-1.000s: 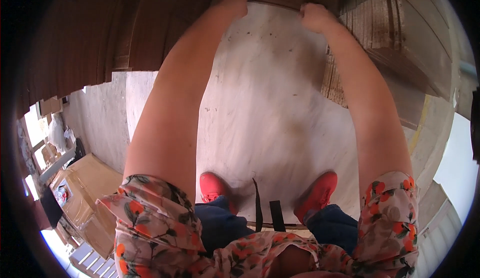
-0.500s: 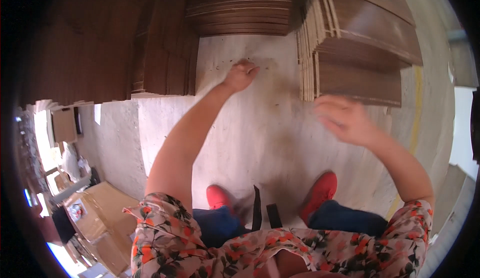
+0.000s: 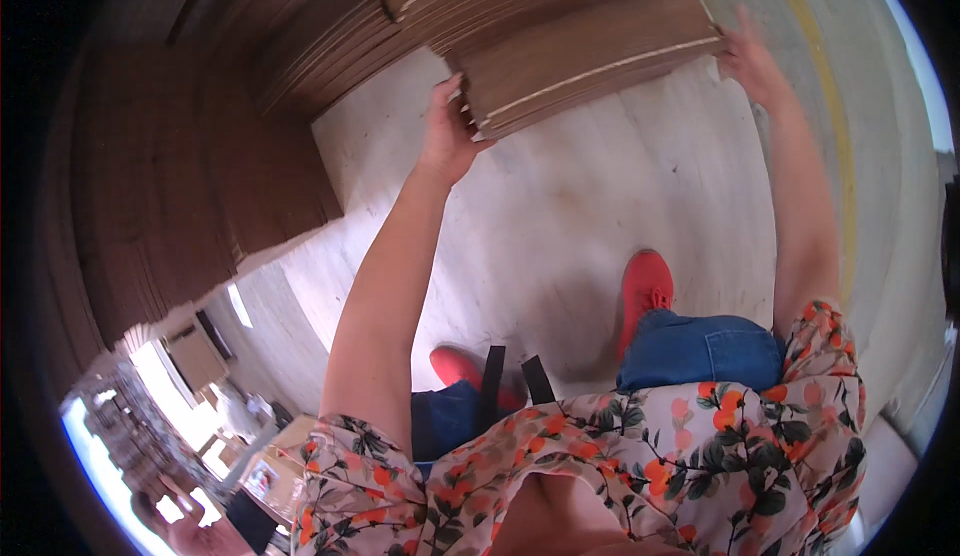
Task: The person picks up wood panels from a stack, handles them one at a time, and places them onto another stack while occasionally shifting the position of the stacks.
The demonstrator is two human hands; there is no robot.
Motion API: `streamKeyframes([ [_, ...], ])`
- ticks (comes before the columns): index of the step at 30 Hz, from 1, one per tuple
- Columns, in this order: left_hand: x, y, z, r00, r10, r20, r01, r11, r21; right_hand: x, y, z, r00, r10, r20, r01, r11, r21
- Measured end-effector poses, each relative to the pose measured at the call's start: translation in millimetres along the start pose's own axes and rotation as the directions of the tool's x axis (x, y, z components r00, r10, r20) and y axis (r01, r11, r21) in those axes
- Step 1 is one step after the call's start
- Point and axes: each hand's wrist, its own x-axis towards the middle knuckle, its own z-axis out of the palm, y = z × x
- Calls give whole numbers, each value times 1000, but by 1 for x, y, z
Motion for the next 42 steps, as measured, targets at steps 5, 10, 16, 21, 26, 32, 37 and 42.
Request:
streamKeyframes([
  [5,21,-3,13,999,48,-11,-49,998,-46,34,22,8,989,132,63,-143,964,224],
  [10,22,-15,35,985,169,20,-163,970,-180,66,69,12,979,14,204,-45,988,146],
  [16,2,-32,36,981,177,-78,-190,960,-206,40,67,26,996,35,84,-55,968,245],
  [21,-50,-69,62,968,67,-242,-133,954,-268,-14,91,13,994,68,-81,-41,954,296],
  [26,-84,-103,37,960,-5,-281,-97,934,-345,-48,123,14,985,166,37,-170,965,200],
  [32,-97,-118,17,955,-8,-296,-80,956,-283,-63,116,26,979,202,12,-198,945,259],
  [37,-107,-90,-7,987,-135,-89,112,969,-218,-89,17,50,986,165,-32,-152,957,248],
  [42,-117,-67,4,995,-95,27,96,995,-25,-107,16,74,997,44,66,-32,985,-170],
])
